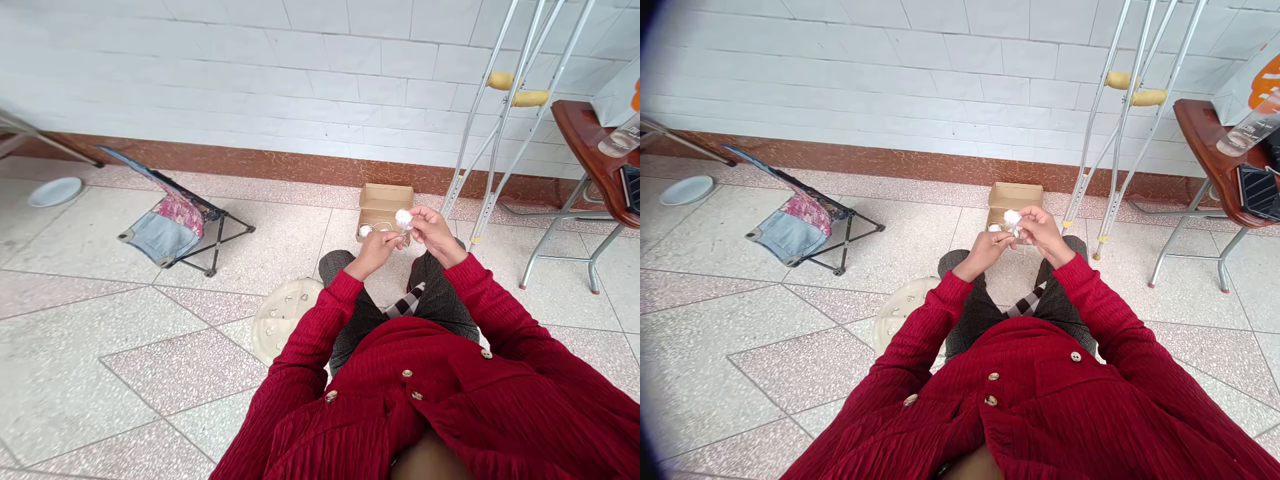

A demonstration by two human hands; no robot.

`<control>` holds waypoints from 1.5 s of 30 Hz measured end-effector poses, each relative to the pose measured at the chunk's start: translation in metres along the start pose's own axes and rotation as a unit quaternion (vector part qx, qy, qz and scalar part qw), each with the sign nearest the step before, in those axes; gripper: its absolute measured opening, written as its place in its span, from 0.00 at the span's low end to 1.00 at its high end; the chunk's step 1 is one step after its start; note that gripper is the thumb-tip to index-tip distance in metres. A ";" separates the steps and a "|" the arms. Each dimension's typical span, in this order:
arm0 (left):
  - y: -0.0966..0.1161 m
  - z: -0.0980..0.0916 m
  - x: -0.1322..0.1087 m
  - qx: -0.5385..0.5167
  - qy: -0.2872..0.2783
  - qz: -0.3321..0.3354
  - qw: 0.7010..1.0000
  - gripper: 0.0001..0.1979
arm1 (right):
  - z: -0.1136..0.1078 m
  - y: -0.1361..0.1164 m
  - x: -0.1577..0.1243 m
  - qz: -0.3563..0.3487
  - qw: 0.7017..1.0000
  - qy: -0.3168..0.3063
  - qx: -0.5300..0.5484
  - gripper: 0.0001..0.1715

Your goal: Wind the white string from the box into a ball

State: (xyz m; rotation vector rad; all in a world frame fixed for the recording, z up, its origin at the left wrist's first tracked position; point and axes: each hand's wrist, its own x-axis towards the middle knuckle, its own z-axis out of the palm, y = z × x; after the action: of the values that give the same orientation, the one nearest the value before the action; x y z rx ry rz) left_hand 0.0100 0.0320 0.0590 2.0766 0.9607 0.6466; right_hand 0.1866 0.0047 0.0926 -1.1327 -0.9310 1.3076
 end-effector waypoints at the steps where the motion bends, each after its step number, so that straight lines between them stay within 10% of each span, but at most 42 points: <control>1: -0.005 -0.003 0.002 0.006 0.001 0.002 1.000 0.15 | -0.001 -0.003 -0.007 0.040 0.998 -0.055 -0.011 0.16; 6: -0.007 -0.023 0.014 0.126 -0.018 0.089 0.988 0.14 | -0.013 0.001 -0.012 0.145 0.966 -0.175 -0.126 0.12; 11: 0.014 -0.020 0.014 0.217 0.026 0.061 0.974 0.14 | -0.013 0.018 0.013 0.042 0.980 0.018 -0.195 0.09; 16: 0.013 -0.004 0.003 0.066 0.008 0.014 0.998 0.17 | -0.002 0.011 0.017 -0.033 0.992 0.120 -0.016 0.14; 25: -0.013 -0.026 0.011 0.077 0.020 0.048 0.996 0.17 | -0.010 -0.011 -0.021 0.155 0.972 -0.165 -0.066 0.15; 30: 0.009 -0.035 0.016 0.195 0.060 0.052 0.977 0.14 | -0.012 0.016 0.002 0.091 0.989 0.004 -0.120 0.11; 36: 0.024 -0.012 0.007 0.087 0.038 0.031 0.995 0.20 | 0.003 0.010 0.022 -0.077 0.989 0.120 -0.046 0.10; 39: 0.013 -0.009 0.006 0.024 0.047 0.012 0.999 0.19 | 0.006 -0.008 0.011 -0.060 0.996 0.064 0.006 0.12; 45: -0.002 -0.033 0.017 0.036 0.039 0.051 0.997 0.15 | -0.004 -0.026 -0.017 0.109 0.962 -0.242 -0.068 0.14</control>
State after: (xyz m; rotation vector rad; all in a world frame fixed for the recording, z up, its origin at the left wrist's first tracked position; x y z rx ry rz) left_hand -0.0039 0.0597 0.0797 2.1881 0.9389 0.7603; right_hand 0.1953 -0.0111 0.1184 -1.0595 -1.2934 1.7712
